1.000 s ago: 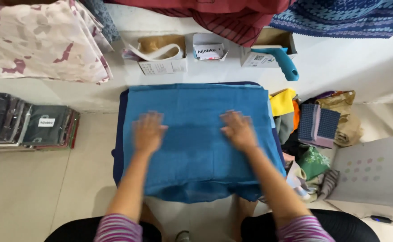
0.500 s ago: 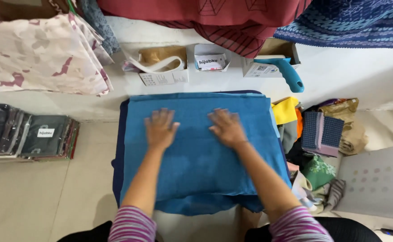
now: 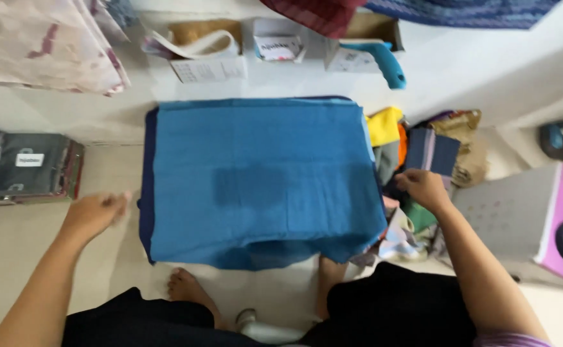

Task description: A person unfolds a blue fabric garment on a cushion, smooths it out, and uses a lint roller to clean the surface.

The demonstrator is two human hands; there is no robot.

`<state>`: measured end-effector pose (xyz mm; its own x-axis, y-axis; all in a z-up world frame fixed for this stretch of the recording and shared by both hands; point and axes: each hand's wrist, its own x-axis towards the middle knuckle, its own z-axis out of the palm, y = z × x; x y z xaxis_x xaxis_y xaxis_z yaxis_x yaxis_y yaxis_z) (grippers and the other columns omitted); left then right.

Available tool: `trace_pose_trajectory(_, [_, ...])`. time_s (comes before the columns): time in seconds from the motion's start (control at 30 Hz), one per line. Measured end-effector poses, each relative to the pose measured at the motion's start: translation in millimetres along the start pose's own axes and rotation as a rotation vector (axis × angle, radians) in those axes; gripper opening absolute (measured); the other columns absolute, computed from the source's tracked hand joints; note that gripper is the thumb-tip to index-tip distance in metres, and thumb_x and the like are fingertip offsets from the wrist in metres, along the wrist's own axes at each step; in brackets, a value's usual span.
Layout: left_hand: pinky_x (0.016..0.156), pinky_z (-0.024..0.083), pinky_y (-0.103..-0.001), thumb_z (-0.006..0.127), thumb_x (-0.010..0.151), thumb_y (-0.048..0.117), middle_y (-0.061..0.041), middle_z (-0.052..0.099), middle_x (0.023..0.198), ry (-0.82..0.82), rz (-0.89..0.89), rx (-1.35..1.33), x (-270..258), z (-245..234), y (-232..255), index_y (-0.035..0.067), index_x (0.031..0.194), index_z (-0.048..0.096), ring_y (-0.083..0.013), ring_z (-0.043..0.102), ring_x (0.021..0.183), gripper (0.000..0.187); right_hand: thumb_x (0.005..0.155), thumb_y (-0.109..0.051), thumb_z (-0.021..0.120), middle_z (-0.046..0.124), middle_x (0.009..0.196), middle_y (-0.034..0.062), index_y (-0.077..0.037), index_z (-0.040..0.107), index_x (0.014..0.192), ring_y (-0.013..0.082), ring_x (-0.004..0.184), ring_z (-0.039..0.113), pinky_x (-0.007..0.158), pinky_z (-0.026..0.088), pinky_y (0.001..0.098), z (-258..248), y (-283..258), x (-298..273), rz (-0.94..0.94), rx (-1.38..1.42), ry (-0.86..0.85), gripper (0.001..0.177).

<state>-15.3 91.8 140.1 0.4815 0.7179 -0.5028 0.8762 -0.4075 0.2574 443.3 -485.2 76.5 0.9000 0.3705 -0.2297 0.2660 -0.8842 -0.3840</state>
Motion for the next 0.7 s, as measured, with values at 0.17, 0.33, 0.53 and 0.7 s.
trace_pose_trajectory(0.17, [0.105,0.05,-0.041,0.071,0.084,0.044,-0.017,0.074,0.133,-0.552,-0.175,-0.292,-34.8,33.5,-23.9,0.002,0.132,0.073,-0.0328,0.071,0.118,0.064,0.093,-0.032,0.066,0.082,0.086,0.0057,-0.01,0.086,0.093,0.0156,0.083,0.074,0.074,0.057,0.0312,-1.0,-22.2,-71.4,0.024,0.094,-0.543,0.03])
trace_pose_trajectory(0.33, [0.123,0.04,-0.04,0.072,0.08,0.043,-0.011,0.049,0.16,-0.643,-0.212,-0.315,-39.4,94.3,-34.0,0.007,0.161,0.028,-0.0259,0.055,0.143,0.099,0.088,-0.043,0.071,0.079,0.125,-0.0048,-0.017,0.085,0.112,0.0106,0.11,0.072,0.098,0.05,0.0299,28.4,13.6,-98.4,-0.028,0.039,-0.695,0.038])
trace_pose_trajectory(0.53, [0.123,0.041,-0.04,0.072,0.076,0.043,-0.022,0.045,0.158,-0.583,-0.225,-0.491,-42.0,113.0,-40.7,-0.001,0.159,0.017,-0.0295,0.052,0.143,0.109,0.094,-0.031,0.069,0.082,0.107,0.0002,-0.018,0.082,0.114,0.0141,0.098,0.073,0.088,0.054,0.0322,29.2,23.5,-90.6,-0.033,0.144,-0.573,0.027])
trace_pose_trajectory(0.7, [0.107,0.046,-0.045,0.077,0.084,0.052,-0.006,0.062,0.148,-0.622,-0.212,-0.229,10.8,118.6,-86.9,0.009,0.107,0.074,-0.0289,0.06,0.14,0.049,0.1,-0.012,0.065,0.077,0.091,0.0028,-0.012,0.075,0.107,0.0147,0.081,0.071,0.075,0.055,0.0305,-52.4,-51.0,-52.7,-0.406,0.258,0.197,0.011])
